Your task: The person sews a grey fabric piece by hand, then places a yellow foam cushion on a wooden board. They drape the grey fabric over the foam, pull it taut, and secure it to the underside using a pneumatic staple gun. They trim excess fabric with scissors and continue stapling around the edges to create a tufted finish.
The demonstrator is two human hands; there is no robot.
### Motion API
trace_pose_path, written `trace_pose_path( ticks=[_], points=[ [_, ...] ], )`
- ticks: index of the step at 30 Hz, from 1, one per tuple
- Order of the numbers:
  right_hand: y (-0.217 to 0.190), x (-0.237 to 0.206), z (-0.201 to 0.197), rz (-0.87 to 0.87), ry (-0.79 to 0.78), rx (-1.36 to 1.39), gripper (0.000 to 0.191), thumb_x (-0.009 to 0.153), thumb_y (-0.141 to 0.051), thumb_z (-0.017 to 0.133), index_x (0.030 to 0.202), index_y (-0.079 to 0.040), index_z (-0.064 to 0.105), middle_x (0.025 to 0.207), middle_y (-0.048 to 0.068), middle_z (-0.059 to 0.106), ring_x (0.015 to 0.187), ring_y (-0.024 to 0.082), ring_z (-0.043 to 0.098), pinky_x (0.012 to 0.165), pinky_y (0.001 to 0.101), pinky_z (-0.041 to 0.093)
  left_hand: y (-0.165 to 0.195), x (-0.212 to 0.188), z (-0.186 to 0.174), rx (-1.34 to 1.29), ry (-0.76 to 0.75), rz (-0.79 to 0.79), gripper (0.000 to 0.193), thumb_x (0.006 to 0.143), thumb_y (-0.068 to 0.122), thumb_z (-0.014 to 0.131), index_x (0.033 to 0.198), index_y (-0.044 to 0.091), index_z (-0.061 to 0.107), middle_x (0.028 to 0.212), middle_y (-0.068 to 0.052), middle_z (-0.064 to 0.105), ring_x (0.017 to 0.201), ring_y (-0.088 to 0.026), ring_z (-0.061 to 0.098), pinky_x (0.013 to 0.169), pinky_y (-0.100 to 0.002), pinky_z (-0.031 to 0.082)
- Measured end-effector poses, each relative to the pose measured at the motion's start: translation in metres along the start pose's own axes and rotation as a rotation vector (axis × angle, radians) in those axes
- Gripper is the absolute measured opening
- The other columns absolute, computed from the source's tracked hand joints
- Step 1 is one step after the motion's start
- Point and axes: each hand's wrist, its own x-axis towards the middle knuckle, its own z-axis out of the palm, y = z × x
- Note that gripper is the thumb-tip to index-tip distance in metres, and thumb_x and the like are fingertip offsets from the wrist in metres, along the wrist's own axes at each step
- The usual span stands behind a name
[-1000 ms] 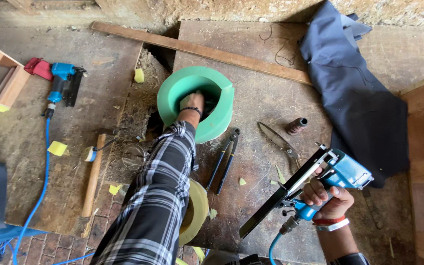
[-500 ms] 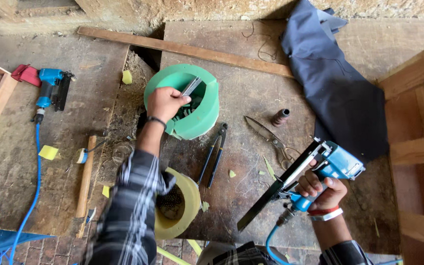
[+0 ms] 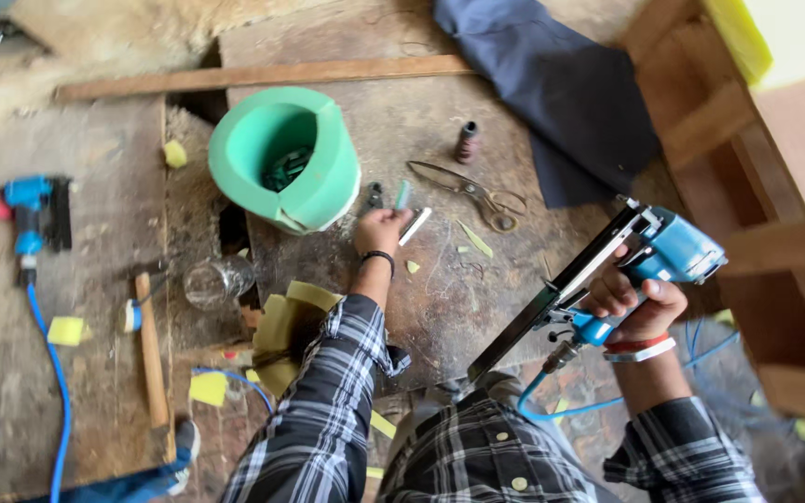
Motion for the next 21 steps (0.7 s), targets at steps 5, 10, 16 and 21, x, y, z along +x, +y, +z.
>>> trace_pose_path(
  ticks=[5, 10, 16, 21],
  points=[
    [-0.002, -0.061, 0.004, -0.113, 0.085, 0.008, 0.048, 0.085, -0.025, 0.075, 0.125, -0.004, 0.06, 0.062, -0.002, 0.049, 0.058, 0.013, 0.048, 0.057, 0.0301, 0.043, 0.039, -0.043, 0.0, -0.288, -0.303, 0.146, 0.032, 0.094, 0.034, 0.074, 0.099, 0.003, 0.078, 0.076, -0.005, 0.071, 0.064, -0.011, 0.063, 0.057, -0.023, 0.047],
    [-0.004, -0.089, 0.009, -0.141, 0.042, 0.034, 0.051, 0.083, -0.026, 0.074, 0.128, -0.006, 0.061, 0.067, -0.002, 0.049, 0.056, 0.014, 0.048, 0.056, 0.0315, 0.043, 0.094, -0.159, 0.018, -0.554, -0.957, 0.297, 0.035, 0.101, 0.023, 0.06, 0.129, 0.003, 0.061, 0.096, -0.009, 0.077, 0.085, -0.015, 0.075, 0.072, -0.028, 0.063],
    [-0.017, -0.114, 0.009, -0.18, -0.057, 0.07, 0.05, 0.084, -0.027, 0.072, 0.127, -0.002, 0.061, 0.065, -0.001, 0.05, 0.055, 0.014, 0.048, 0.054, 0.0307, 0.044, 0.15, -0.26, 0.038, -0.085, -0.789, 0.714, 0.024, 0.103, 0.021, 0.052, 0.123, 0.008, 0.058, 0.1, -0.007, 0.079, 0.083, -0.02, 0.078, 0.065, -0.032, 0.063],
    [-0.047, -0.149, -0.012, -0.229, -0.082, 0.099, 0.049, 0.085, -0.025, 0.072, 0.127, -0.003, 0.061, 0.066, -0.001, 0.051, 0.056, 0.015, 0.048, 0.055, 0.0315, 0.046, 0.161, -0.323, 0.057, 0.039, -0.692, 0.923, 0.029, 0.099, 0.019, 0.06, 0.124, 0.006, 0.054, 0.093, -0.016, 0.077, 0.087, -0.037, 0.074, 0.072, -0.049, 0.056]
  ],
)
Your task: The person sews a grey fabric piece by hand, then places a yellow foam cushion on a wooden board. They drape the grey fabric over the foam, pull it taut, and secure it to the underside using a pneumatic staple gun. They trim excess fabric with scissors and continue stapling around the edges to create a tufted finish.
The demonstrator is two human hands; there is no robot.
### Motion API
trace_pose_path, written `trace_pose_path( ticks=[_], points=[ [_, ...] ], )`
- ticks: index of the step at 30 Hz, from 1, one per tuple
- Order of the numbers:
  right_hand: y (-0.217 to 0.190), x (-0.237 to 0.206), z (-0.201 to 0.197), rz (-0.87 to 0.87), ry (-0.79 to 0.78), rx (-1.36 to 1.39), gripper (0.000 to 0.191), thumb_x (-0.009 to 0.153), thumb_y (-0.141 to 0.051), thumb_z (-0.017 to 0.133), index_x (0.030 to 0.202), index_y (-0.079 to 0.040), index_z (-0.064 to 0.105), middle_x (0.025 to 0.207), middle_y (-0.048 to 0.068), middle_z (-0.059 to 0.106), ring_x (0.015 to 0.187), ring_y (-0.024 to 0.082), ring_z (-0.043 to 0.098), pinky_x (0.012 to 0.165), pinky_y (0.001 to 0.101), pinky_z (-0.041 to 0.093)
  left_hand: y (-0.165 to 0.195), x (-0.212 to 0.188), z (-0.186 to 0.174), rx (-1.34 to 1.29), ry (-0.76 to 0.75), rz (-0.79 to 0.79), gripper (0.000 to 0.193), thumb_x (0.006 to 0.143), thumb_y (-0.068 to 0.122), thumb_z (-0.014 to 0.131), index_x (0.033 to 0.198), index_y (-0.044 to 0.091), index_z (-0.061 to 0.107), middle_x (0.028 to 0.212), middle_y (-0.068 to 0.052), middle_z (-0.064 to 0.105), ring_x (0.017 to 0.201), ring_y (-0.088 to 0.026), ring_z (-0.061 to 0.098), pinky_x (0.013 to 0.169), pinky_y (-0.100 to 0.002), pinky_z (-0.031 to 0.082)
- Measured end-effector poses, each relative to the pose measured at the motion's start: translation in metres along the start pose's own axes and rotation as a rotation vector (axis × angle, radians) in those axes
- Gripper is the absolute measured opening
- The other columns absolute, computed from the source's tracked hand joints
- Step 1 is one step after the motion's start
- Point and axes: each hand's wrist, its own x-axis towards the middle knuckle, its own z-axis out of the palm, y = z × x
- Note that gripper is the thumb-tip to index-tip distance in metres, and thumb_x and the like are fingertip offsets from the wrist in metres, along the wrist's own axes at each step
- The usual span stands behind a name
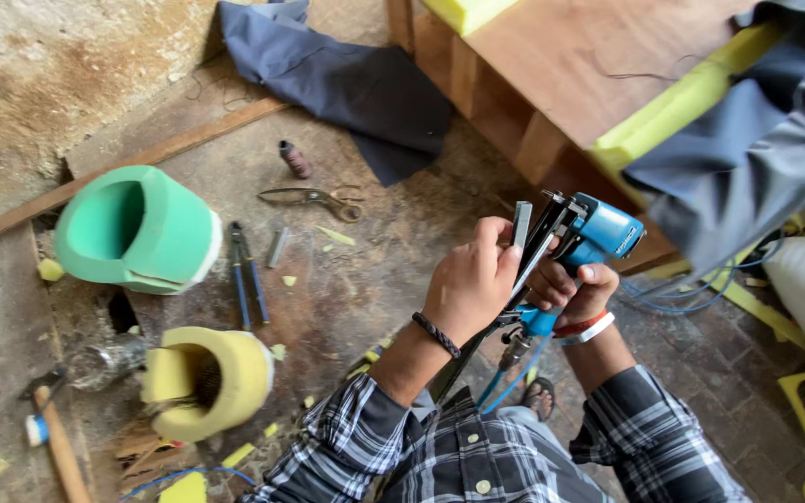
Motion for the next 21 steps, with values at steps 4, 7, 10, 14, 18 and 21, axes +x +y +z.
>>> trace_pose_path(
  ticks=[4, 7, 10, 14, 18, 21],
  points=[
    [-0.054, -0.033, -0.015, -0.06, -0.004, 0.014, 0.048, 0.086, -0.023, 0.071, 0.128, -0.004, 0.06, 0.066, 0.0, 0.052, 0.055, 0.014, 0.049, 0.056, 0.0312, 0.047, 0.035, 0.001, 0.058, 0.009, -0.097, 0.026, 0.055, 0.097, 0.02, 0.061, 0.147, 0.007, 0.041, 0.102, -0.015, 0.077, 0.088, -0.041, 0.072, 0.072, -0.052, 0.054],
    [-0.095, -0.06, -0.022, -0.12, -0.047, 0.037, 0.046, 0.088, -0.024, 0.07, 0.128, -0.004, 0.06, 0.068, 0.0, 0.052, 0.057, 0.014, 0.049, 0.057, 0.0315, 0.048, 0.052, 0.001, 0.082, -0.109, -0.114, 0.139, 0.063, 0.097, 0.021, 0.062, 0.151, 0.001, 0.037, 0.114, -0.018, 0.073, 0.092, -0.04, 0.071, 0.071, -0.048, 0.055],
    [-0.139, -0.079, -0.021, -0.213, -0.045, 0.047, 0.046, 0.088, -0.024, 0.069, 0.129, -0.006, 0.061, 0.068, -0.001, 0.053, 0.06, 0.014, 0.05, 0.061, 0.0324, 0.049, 0.053, -0.001, 0.084, -0.274, -0.309, 0.242, 0.034, 0.108, 0.021, 0.057, 0.136, 0.001, 0.063, 0.117, -0.015, 0.077, 0.107, -0.029, 0.078, 0.086, -0.039, 0.061],
    [-0.189, -0.09, -0.011, -0.36, 0.007, 0.005, 0.043, 0.09, -0.023, 0.066, 0.129, -0.007, 0.061, 0.065, -0.002, 0.053, 0.066, 0.012, 0.052, 0.066, 0.0297, 0.049, 0.052, -0.004, 0.11, -0.814, -0.441, -0.185, 0.036, 0.104, 0.025, 0.057, 0.131, 0.002, 0.067, 0.109, -0.011, 0.077, 0.094, -0.02, 0.071, 0.082, -0.035, 0.057],
    [-0.21, -0.083, 0.005, -0.365, 0.053, -0.042, 0.044, 0.09, -0.024, 0.066, 0.132, -0.011, 0.062, 0.07, -0.003, 0.053, 0.064, 0.012, 0.051, 0.068, 0.0297, 0.047, 0.061, 0.023, 0.161, -0.939, -0.139, -0.237, 0.043, 0.106, 0.034, 0.049, 0.126, 0.002, 0.068, 0.113, -0.002, 0.075, 0.101, -0.012, 0.067, 0.093, -0.027, 0.054],
    [-0.229, -0.077, 0.011, -0.386, 0.124, -0.1, 0.044, 0.089, -0.025, 0.067, 0.131, -0.011, 0.063, 0.07, -0.003, 0.053, 0.063, 0.011, 0.05, 0.068, 0.0288, 0.046, 0.071, 0.053, 0.171, -0.887, -0.274, -0.223, 0.047, 0.109, 0.038, 0.049, 0.125, 0.0, 0.07, 0.109, -0.003, 0.075, 0.097, -0.011, 0.065, 0.088, -0.024, 0.052]
  ],
)
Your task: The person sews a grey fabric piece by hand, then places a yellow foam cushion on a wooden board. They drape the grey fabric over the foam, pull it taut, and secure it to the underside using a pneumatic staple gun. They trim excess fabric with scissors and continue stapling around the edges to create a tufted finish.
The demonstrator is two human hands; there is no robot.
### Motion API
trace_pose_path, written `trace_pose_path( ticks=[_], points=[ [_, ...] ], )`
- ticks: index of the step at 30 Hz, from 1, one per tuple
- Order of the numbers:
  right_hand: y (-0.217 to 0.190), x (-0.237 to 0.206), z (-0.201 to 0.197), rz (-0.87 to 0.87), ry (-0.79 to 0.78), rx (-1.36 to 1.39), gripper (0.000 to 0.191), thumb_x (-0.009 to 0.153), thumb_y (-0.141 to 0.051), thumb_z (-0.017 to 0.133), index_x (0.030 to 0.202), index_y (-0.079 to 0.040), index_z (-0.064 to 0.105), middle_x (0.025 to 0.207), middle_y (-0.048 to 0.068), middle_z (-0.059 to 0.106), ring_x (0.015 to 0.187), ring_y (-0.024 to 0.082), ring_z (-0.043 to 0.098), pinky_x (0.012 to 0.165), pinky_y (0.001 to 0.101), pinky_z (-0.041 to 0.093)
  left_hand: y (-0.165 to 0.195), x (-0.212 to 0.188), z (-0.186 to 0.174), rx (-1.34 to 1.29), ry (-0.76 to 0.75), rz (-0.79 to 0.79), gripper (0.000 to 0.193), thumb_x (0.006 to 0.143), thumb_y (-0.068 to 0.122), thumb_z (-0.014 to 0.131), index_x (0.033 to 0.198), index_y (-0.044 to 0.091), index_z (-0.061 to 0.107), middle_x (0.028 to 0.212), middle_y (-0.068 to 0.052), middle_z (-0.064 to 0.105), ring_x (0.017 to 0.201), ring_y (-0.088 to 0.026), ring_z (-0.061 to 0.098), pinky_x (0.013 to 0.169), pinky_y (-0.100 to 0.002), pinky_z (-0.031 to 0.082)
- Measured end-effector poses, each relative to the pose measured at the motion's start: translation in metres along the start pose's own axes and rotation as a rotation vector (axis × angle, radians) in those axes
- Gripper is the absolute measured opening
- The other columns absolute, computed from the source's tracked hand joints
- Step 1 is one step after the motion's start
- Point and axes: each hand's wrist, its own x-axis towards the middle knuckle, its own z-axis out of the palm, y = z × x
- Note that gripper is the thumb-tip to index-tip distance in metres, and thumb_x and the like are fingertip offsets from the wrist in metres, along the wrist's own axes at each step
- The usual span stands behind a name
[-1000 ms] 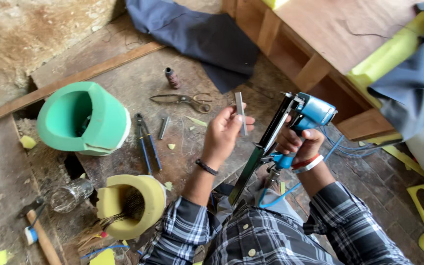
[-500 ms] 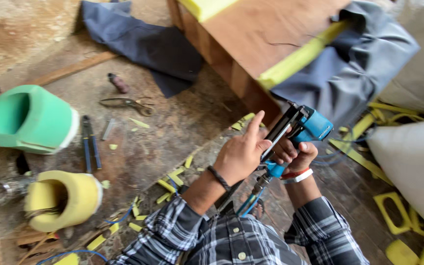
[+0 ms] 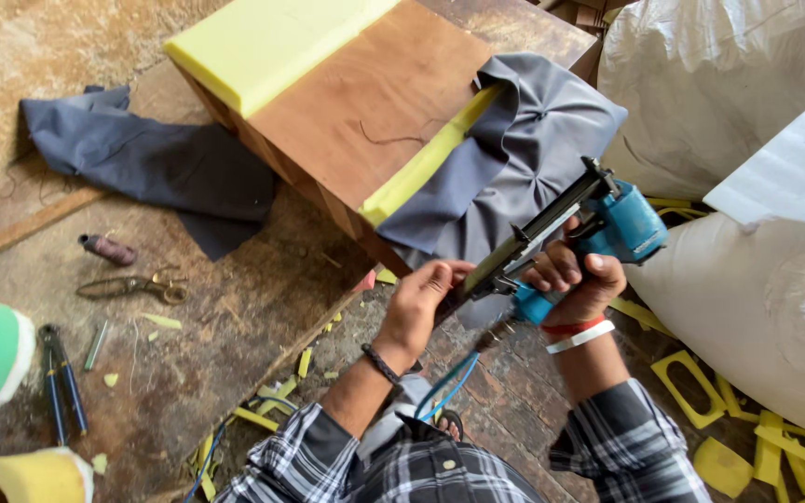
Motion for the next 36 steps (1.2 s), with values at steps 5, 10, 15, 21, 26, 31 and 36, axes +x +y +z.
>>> trace_pose_path(
  ticks=[5, 10, 15, 21, 26, 31, 36],
  points=[
    [-0.028, 0.03, -0.027, -0.048, -0.086, 0.052, 0.037, 0.091, -0.025, 0.068, 0.124, -0.008, 0.066, 0.066, -0.003, 0.055, 0.064, 0.011, 0.052, 0.066, 0.0293, 0.048, 0.036, 0.016, 0.011, 0.311, -0.195, 0.19, 0.044, 0.1, 0.027, 0.067, 0.134, -0.001, 0.063, 0.098, -0.005, 0.073, 0.085, -0.011, 0.066, 0.076, -0.024, 0.054],
    [-0.047, 0.047, -0.072, -0.242, 0.047, 0.087, 0.026, 0.092, -0.031, 0.068, 0.086, -0.006, 0.067, 0.066, -0.004, 0.058, 0.061, 0.009, 0.054, 0.065, 0.0282, 0.05, 0.076, 0.046, 0.006, 0.464, -0.359, 0.302, 0.046, 0.099, 0.017, 0.068, 0.141, 0.001, 0.059, 0.091, -0.003, 0.072, 0.08, -0.009, 0.072, 0.072, -0.025, 0.057],
    [-0.037, 0.057, -0.071, -0.118, 0.014, 0.087, 0.037, 0.091, -0.034, 0.068, 0.066, -0.007, 0.064, 0.059, 0.001, 0.057, 0.058, 0.013, 0.053, 0.063, 0.0282, 0.051, 0.083, 0.072, 0.024, 0.292, -0.225, 0.151, 0.043, 0.097, 0.015, 0.059, 0.138, 0.001, 0.061, 0.099, -0.008, 0.068, 0.081, -0.012, 0.064, 0.072, -0.026, 0.055],
    [-0.028, 0.08, -0.027, 0.128, 0.08, -0.133, 0.043, 0.083, -0.025, 0.067, 0.119, -0.001, 0.063, 0.062, 0.003, 0.055, 0.05, 0.016, 0.051, 0.053, 0.0331, 0.048, 0.026, 0.109, 0.043, -0.222, -0.233, -0.016, 0.039, 0.109, 0.029, 0.042, 0.114, -0.003, 0.064, 0.099, -0.009, 0.071, 0.093, -0.016, 0.068, 0.087, -0.029, 0.055],
    [-0.056, 0.099, 0.008, 0.242, 0.078, -0.336, 0.056, 0.085, -0.026, 0.068, 0.131, 0.004, 0.057, 0.063, 0.007, 0.054, 0.051, 0.019, 0.051, 0.053, 0.0341, 0.047, -0.021, 0.124, 0.053, -0.433, -0.191, -0.075, 0.057, 0.123, 0.044, 0.042, 0.11, -0.007, 0.066, 0.092, -0.008, 0.062, 0.086, -0.017, 0.057, 0.08, -0.03, 0.045],
    [-0.096, 0.12, 0.046, 0.322, 0.098, -0.64, 0.055, 0.084, -0.011, 0.071, 0.136, 0.003, 0.058, 0.063, 0.003, 0.054, 0.052, 0.016, 0.055, 0.053, 0.0333, 0.049, -0.015, 0.171, 0.044, 0.019, -0.132, 0.033, 0.063, 0.109, 0.052, 0.043, 0.127, -0.004, 0.066, 0.116, -0.015, 0.068, 0.109, -0.022, 0.062, 0.101, -0.034, 0.049],
    [-0.122, 0.166, 0.059, 0.407, 0.054, -1.362, 0.044, 0.081, -0.006, 0.072, 0.125, -0.001, 0.066, 0.066, 0.005, 0.061, 0.049, 0.013, 0.058, 0.047, 0.0306, 0.046, -0.013, 0.21, 0.024, 1.304, -0.006, 0.396, 0.073, 0.098, 0.051, 0.058, 0.142, -0.007, 0.052, 0.145, -0.028, 0.053, 0.137, -0.04, 0.047, 0.114, -0.051, 0.035]
  ],
)
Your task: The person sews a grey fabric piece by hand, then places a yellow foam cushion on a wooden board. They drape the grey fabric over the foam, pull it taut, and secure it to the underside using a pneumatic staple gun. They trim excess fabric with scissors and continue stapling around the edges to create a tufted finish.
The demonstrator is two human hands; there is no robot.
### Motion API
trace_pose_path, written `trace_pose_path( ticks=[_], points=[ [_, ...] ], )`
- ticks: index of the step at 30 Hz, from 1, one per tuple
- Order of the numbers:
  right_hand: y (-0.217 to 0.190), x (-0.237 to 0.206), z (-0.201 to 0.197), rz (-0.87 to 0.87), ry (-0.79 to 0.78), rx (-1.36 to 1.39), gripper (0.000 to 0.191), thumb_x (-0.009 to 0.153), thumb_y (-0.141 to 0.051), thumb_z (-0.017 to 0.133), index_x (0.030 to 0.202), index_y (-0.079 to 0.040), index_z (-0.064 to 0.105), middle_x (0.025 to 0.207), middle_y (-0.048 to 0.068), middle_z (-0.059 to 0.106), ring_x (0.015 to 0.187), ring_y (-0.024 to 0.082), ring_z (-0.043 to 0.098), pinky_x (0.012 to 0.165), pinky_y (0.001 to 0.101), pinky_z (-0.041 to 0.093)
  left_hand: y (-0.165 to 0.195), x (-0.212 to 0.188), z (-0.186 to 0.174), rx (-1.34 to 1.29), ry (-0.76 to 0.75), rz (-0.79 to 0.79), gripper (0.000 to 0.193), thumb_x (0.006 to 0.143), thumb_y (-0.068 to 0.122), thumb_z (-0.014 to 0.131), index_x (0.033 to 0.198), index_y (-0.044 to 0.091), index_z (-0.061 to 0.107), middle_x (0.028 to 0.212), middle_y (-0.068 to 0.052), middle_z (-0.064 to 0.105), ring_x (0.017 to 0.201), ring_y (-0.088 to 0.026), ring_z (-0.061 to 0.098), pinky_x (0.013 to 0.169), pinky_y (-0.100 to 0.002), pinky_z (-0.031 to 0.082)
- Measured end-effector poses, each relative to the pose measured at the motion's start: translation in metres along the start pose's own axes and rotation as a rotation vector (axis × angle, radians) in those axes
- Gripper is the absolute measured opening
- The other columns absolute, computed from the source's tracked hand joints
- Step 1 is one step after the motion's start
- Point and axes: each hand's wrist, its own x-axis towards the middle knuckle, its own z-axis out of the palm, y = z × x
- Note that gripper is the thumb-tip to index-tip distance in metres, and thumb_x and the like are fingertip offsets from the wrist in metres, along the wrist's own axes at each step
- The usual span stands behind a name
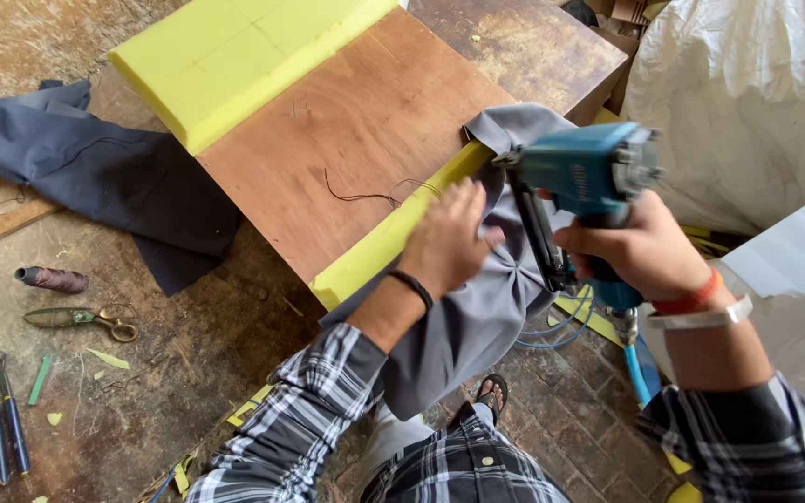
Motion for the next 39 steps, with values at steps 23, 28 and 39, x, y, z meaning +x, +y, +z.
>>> trace_pose_path(
  ticks=[23, 28, 39],
  points=[
    [0.029, 0.06, 0.03, 0.5, -0.071, -0.466, 0.021, 0.08, -0.008, 0.073, 0.065, 0.006, 0.069, 0.055, 0.01, 0.065, 0.047, 0.016, 0.06, 0.048, 0.0334, 0.048, -0.097, 0.032, 0.006, -0.427, -0.019, -0.146, 0.011, 0.08, 0.021, 0.081, 0.088, 0.015, 0.077, 0.094, -0.003, 0.07, 0.091, -0.024, 0.071, 0.078, -0.037, 0.057],
    [0.022, 0.064, 0.032, 0.536, -0.034, -0.474, 0.017, 0.077, -0.007, 0.072, 0.064, 0.003, 0.069, 0.055, 0.008, 0.066, 0.047, 0.016, 0.061, 0.047, 0.0344, 0.049, -0.094, 0.027, 0.022, -0.319, 0.178, -0.039, 0.011, 0.082, 0.017, 0.08, 0.081, 0.01, 0.071, 0.089, -0.006, 0.067, 0.088, -0.028, 0.068, 0.075, -0.041, 0.055],
    [0.005, 0.073, 0.038, 0.578, -0.173, -0.764, 0.034, 0.077, -0.019, 0.072, 0.051, 0.002, 0.066, 0.047, 0.009, 0.065, 0.044, 0.019, 0.061, 0.05, 0.0353, 0.05, -0.09, 0.033, 0.027, -0.399, 0.129, -0.167, 0.009, 0.081, 0.016, 0.08, 0.078, 0.01, 0.074, 0.083, -0.008, 0.065, 0.08, -0.026, 0.068, 0.071, -0.039, 0.057]
  ],
)
